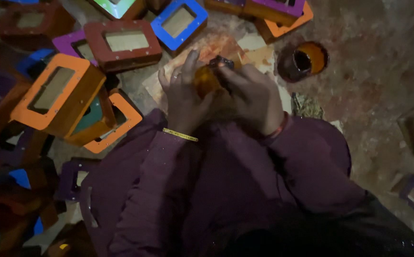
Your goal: The person sits on the floor and paints small rectangular wooden frames with a brush, dipping the brush into a container of dark liquid and applying it to the frame surfaces. The person handles multiple frames one at a time, placing finished frames aside and picking up new ones to continue painting.
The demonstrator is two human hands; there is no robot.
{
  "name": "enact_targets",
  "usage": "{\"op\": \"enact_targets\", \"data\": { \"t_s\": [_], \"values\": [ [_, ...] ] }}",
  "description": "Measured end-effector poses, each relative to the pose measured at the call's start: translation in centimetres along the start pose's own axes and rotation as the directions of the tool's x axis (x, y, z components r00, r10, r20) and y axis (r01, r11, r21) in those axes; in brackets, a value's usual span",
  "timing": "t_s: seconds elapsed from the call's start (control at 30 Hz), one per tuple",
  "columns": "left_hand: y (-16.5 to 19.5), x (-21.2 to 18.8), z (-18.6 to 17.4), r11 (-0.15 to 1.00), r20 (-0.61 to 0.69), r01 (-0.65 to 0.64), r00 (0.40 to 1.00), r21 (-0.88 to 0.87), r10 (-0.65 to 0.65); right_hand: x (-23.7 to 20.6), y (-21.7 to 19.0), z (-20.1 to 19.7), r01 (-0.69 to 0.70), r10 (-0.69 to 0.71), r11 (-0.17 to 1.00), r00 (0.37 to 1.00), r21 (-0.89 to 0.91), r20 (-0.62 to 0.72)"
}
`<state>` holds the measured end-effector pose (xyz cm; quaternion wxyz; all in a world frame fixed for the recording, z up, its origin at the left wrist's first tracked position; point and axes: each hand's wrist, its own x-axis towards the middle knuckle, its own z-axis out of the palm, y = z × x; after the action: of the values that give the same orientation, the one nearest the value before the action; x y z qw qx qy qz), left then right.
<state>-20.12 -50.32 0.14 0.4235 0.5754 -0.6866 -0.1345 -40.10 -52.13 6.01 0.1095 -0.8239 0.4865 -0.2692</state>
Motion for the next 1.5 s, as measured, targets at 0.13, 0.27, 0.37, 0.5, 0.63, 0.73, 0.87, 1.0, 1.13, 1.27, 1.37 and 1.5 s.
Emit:
{"op": "enact_targets", "data": {
  "t_s": [0.13,0.27,0.37,0.5,0.63,0.73,0.87,1.0,1.13,1.27,1.37,1.5],
  "values": [
    [-0.3,-0.1,-0.2,1.0,0.022,0.026,0.999,-0.009,-0.026,0.7,0.7,0.9,-0.051,0.053,0.997,0.998,-0.065,0.027],
    [0.0,0.2,-0.6,0.997,0.035,0.073,0.997,-0.019,-0.072,1.6,6.4,1.1,-0.11,0.096,0.972,0.993,0.21,0.073],
    [0.3,0.5,-1.4,0.998,0.037,0.06,0.997,0.01,-0.061,1.2,8.8,1.6,-0.274,0.183,0.862,0.953,0.427,0.243],
    [1.1,0.3,-2.2,0.989,-0.028,-0.091,0.995,0.119,0.095,0.6,6.7,2.4,-0.372,0.224,0.749,0.921,0.549,0.319],
    [1.8,0.2,-1.9,0.963,0.026,-0.062,0.998,0.26,0.057,0.5,3.3,2.0,-0.181,0.049,0.871,0.957,0.457,0.287],
    [1.4,0.1,-1.9,0.982,-0.017,-0.056,0.998,0.182,0.06,0.4,3.2,-0.4,-0.136,0.028,0.973,0.872,0.187,0.489],
    [0.7,0.0,-1.4,0.989,-0.161,-0.147,0.977,-0.021,0.142,0.5,4.1,-4.0,-0.17,0.125,0.976,0.947,0.133,0.295],
    [0.6,-0.5,-0.2,0.995,-0.122,-0.101,0.988,-0.008,0.099,-0.5,1.6,-3.2,-0.123,0.116,0.974,0.992,0.19,0.048],
    [0.1,-0.7,-0.3,0.999,-0.061,-0.048,0.997,0.02,0.049,-2.1,-0.2,1.3,-0.16,0.161,0.987,0.983,-0.019,0.092],
    [-0.4,-0.3,-1.5,0.997,-0.02,0.057,0.998,0.059,-0.056,-0.6,4.5,2.8,-0.266,0.296,0.942,0.946,-0.206,0.135],
    [-0.1,0.0,-2.1,0.993,0.01,0.112,0.994,-0.028,-0.112,0.6,6.8,1.8,-0.411,0.437,0.897,0.88,-0.164,0.185],
    [0.2,0.0,-2.2,0.995,0.047,0.099,0.994,0.021,-0.1,-0.3,2.8,1.3,-0.122,0.123,0.99,0.992,-0.074,0.007]
  ]
}}
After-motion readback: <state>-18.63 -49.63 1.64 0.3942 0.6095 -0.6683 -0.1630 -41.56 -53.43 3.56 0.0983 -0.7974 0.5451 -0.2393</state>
